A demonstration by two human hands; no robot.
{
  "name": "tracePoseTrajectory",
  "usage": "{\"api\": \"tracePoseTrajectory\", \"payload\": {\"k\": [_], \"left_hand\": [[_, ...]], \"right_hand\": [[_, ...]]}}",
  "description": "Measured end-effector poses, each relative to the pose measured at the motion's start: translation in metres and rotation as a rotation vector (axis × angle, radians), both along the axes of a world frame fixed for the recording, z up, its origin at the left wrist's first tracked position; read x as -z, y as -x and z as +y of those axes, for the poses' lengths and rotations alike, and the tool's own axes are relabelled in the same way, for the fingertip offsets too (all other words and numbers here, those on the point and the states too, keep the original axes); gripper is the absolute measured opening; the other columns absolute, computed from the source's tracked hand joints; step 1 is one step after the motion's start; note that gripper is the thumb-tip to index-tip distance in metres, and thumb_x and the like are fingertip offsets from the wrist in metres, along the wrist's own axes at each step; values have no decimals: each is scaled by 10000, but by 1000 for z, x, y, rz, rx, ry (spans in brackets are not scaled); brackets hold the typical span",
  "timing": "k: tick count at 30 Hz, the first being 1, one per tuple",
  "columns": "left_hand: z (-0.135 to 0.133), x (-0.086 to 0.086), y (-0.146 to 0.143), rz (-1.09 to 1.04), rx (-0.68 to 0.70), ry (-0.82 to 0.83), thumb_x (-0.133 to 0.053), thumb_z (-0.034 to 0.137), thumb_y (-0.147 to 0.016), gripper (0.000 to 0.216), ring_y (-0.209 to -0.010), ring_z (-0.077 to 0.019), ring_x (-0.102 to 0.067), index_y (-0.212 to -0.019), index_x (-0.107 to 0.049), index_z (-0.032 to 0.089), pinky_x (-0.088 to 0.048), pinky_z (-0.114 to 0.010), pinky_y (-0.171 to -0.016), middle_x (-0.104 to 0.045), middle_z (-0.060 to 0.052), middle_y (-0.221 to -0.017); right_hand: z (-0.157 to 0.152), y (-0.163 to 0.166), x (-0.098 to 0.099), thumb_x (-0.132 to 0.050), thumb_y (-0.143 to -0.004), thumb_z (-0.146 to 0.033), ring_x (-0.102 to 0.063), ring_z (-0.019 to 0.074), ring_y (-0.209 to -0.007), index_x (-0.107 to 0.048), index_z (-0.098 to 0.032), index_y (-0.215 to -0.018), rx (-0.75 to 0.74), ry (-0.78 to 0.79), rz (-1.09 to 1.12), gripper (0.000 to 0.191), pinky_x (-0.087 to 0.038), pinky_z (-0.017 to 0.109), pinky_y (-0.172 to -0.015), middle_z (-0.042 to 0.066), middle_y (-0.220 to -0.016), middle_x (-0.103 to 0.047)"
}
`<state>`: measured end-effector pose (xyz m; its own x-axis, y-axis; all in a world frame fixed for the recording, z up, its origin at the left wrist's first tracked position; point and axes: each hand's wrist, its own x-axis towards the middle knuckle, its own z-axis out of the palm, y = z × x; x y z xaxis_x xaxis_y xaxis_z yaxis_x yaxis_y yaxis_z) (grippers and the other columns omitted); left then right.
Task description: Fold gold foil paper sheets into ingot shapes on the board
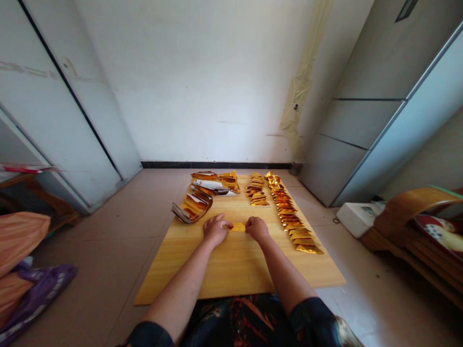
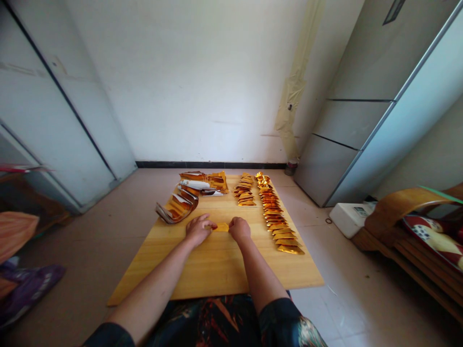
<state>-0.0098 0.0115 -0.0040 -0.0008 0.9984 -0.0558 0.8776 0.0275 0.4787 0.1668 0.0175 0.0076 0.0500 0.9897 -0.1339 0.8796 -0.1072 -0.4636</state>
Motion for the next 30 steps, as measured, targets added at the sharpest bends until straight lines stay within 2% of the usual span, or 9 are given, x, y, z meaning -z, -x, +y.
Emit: {"api": "tracePoseTrajectory", "payload": {"k": [11,18,21,23,26,30], "left_hand": [[-1,-1,1,-1,18,2,-561,198,-712,328,-1265,-200,-411,-923,-709,401,-254,-388,-1073,-469,95,-1388],[0,-2,1,2,13,5,-566,200,-711,319,-1259,-199,-422,-914,-714,397,-259,-384,-1074,-469,90,-1388],[1,-3,1,14,15,22,-572,199,-710,314,-1260,-204,-420,-906,-714,399,-264,-387,-1068,-476,93,-1381],[0,-3,1,16,12,23,-572,195,-704,322,-1265,-207,-413,-904,-713,404,-260,-392,-1067,-478,95,-1379],[-1,-4,1,6,4,15,-572,192,-691,327,-1266,-199,-408,-901,-714,399,-243,-392,-1076,-480,89,-1378],[-2,-3,0,-4,4,-2,-581,196,-686,289,-1249,-177,-416,-871,-718,371,-252,-369,-1070,-493,73,-1369]], "right_hand": [[-1,-10,-1,-582,-658,-76,-610,132,-728,-697,-190,-740,6,2,20,182,-343,179,-562,28,-795,-707],[0,-19,-2,-569,-666,-81,-607,143,-741,-688,-180,-724,20,-22,-1,165,-356,190,-594,39,-805,-702],[0,-10,-6,-562,-659,-69,-606,144,-762,-686,-176,-767,36,-121,40,196,-370,189,-613,36,-827,-700],[0,1,-8,-562,-657,-63,-604,128,-777,-684,-179,-801,-33,-205,133,221,-384,174,-643,20,-859,-700],[0,18,-7,-551,-675,-67,-607,111,-739,-690,-188,-808,-190,-153,244,226,-395,160,-640,-7,-818,-704],[1,28,-1,-546,-717,-94,-614,120,-765,-693,-191,-809,-165,-64,161,199,-391,167,-649,3,-829,-711]]}}
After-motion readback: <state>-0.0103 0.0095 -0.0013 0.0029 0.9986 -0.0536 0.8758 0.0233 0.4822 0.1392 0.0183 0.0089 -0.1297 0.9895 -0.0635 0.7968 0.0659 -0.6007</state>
